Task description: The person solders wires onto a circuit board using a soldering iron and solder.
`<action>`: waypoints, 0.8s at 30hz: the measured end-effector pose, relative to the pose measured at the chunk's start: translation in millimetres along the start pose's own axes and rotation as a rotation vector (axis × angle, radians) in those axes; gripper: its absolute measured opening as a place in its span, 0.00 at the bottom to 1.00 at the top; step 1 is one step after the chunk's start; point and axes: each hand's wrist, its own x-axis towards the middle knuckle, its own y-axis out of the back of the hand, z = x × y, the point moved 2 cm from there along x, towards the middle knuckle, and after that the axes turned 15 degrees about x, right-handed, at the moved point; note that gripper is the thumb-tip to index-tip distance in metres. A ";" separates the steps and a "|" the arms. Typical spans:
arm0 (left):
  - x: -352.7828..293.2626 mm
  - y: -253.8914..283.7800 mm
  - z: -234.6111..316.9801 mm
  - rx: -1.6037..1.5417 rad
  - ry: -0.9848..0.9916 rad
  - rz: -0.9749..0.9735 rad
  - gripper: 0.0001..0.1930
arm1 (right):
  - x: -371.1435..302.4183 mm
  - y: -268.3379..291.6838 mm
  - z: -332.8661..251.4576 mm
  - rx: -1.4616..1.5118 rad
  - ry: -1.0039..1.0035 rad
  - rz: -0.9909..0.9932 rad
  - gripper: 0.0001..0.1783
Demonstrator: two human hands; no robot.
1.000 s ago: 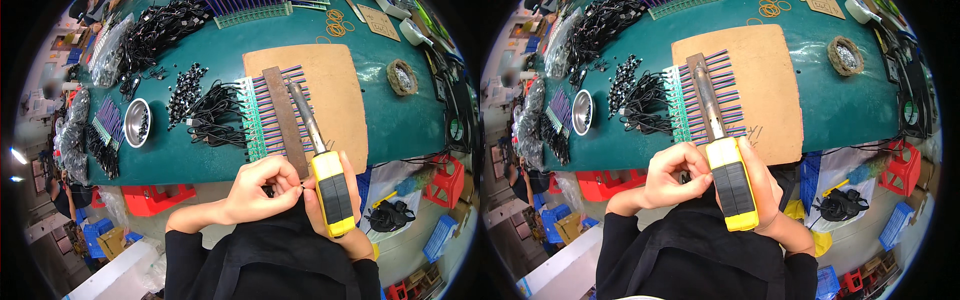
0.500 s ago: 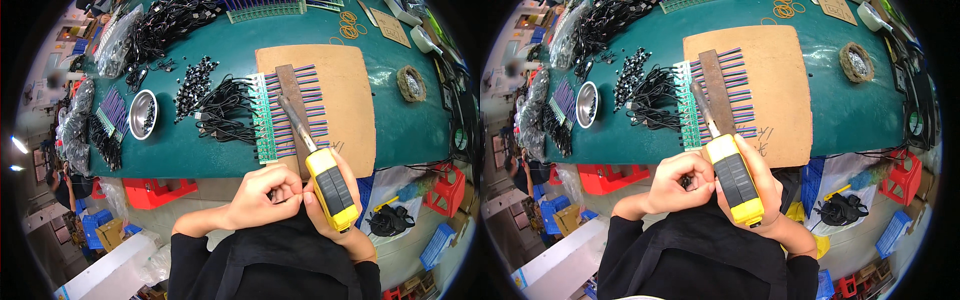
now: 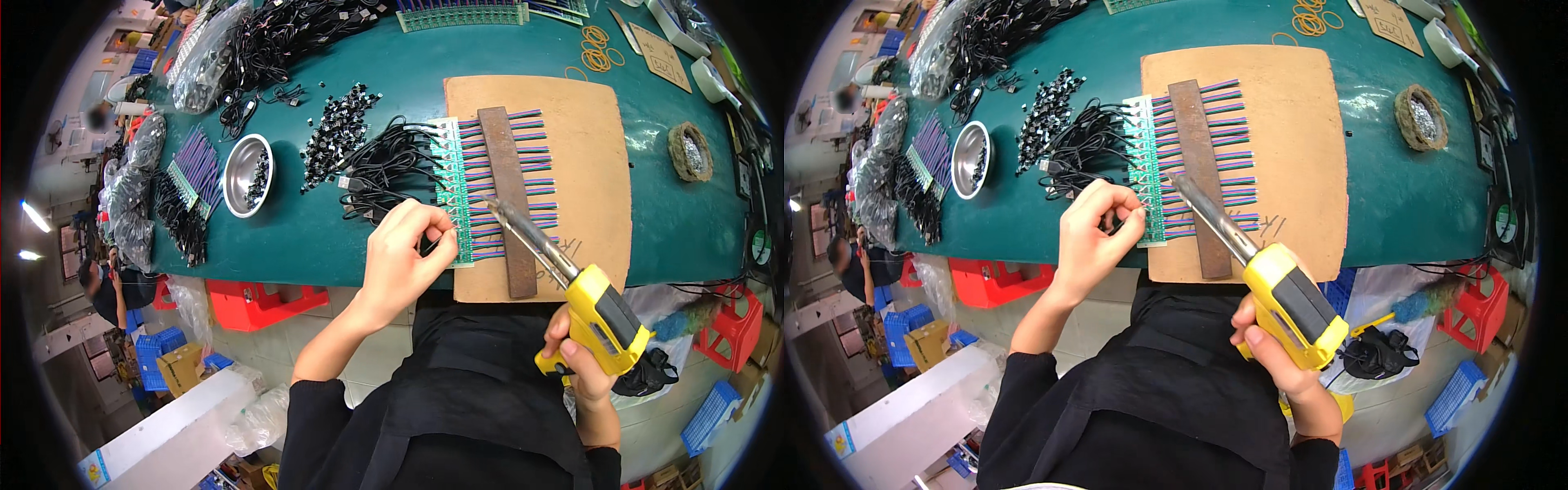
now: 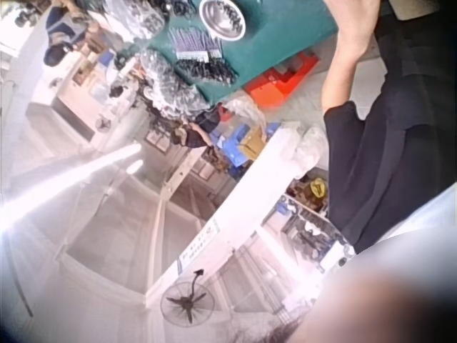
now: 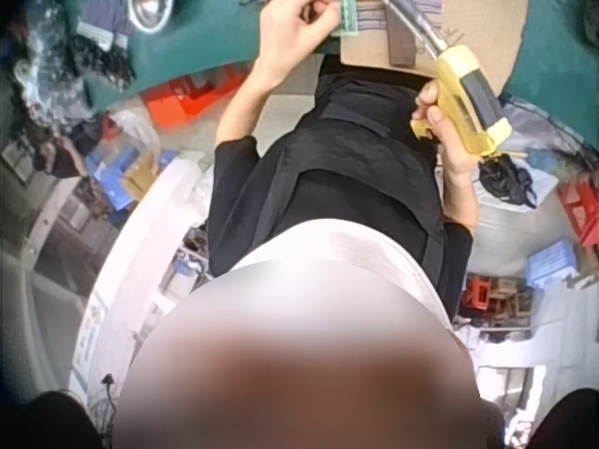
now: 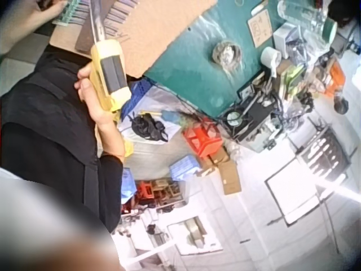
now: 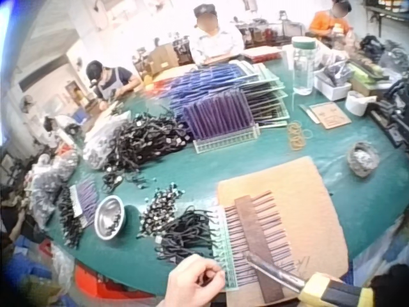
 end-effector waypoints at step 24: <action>1.1 -10.9 -2.2 0.217 -0.170 0.183 0.07 | -9.8 7.1 -1.3 0.017 -0.214 -0.065 0.28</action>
